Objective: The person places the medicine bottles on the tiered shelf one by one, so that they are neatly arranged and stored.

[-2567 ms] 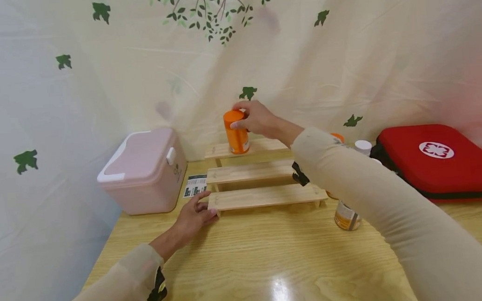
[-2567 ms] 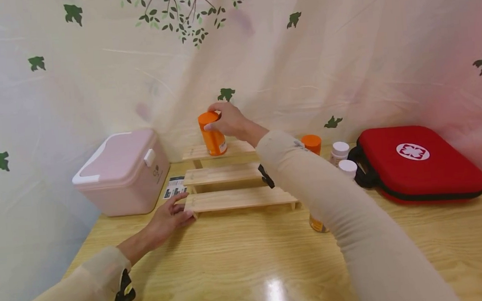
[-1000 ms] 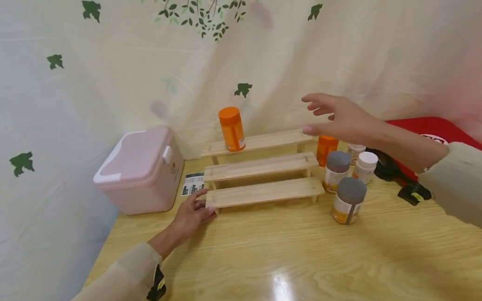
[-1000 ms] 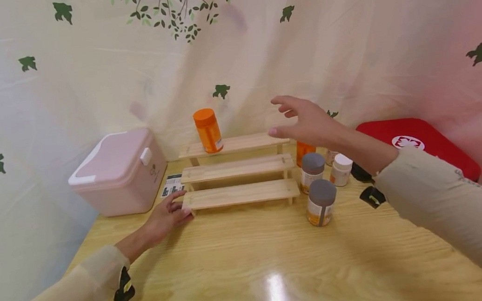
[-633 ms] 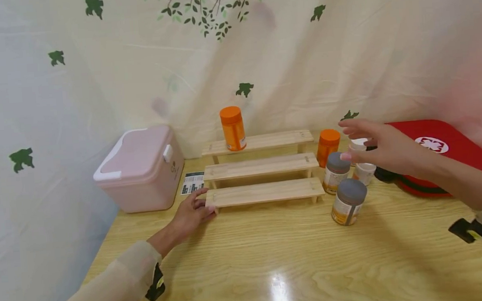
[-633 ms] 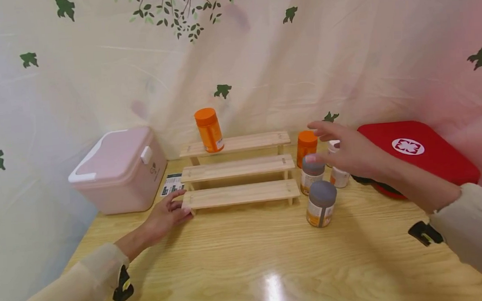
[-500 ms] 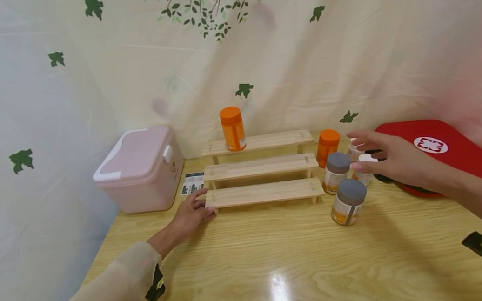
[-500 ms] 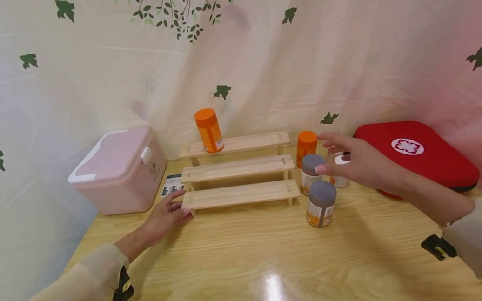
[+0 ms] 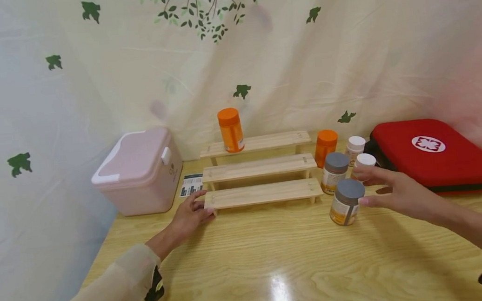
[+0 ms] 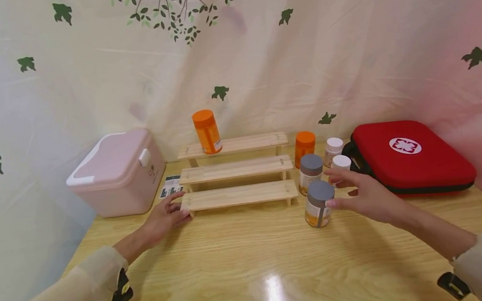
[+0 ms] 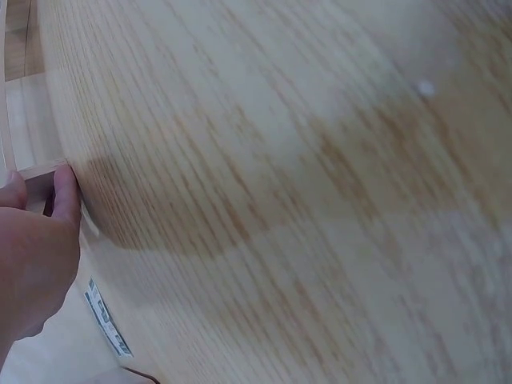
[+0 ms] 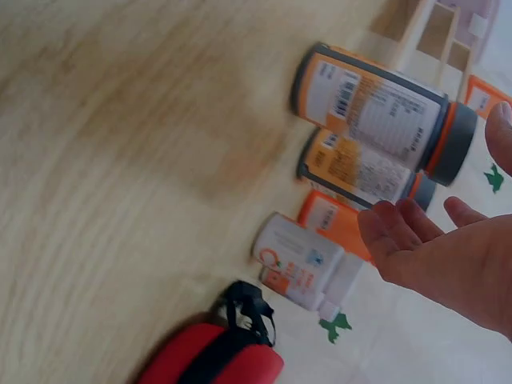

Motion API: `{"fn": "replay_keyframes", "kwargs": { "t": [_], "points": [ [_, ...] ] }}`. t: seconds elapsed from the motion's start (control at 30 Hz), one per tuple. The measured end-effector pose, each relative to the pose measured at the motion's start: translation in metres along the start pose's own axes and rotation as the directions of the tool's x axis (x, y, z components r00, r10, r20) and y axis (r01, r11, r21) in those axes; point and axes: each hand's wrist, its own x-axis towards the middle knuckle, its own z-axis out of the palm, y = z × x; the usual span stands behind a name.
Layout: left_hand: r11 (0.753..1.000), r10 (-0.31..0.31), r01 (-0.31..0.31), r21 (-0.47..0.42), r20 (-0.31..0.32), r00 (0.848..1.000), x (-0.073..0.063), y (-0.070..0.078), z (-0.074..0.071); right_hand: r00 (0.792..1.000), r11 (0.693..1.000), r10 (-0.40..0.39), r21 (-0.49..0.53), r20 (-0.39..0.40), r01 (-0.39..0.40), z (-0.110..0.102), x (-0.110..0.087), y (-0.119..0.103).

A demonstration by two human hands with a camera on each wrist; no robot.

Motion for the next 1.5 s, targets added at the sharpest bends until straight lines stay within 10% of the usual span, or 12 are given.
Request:
{"fn": "replay_keyframes", "kwargs": {
  "t": [1.5],
  "points": [
    [1.000,0.017,-0.017,-0.003,0.006,1.000,0.001,-0.003,-0.001,0.998,0.982,0.057,0.181,0.020,-0.059,0.011,0.002,-0.003]
  ]
}}
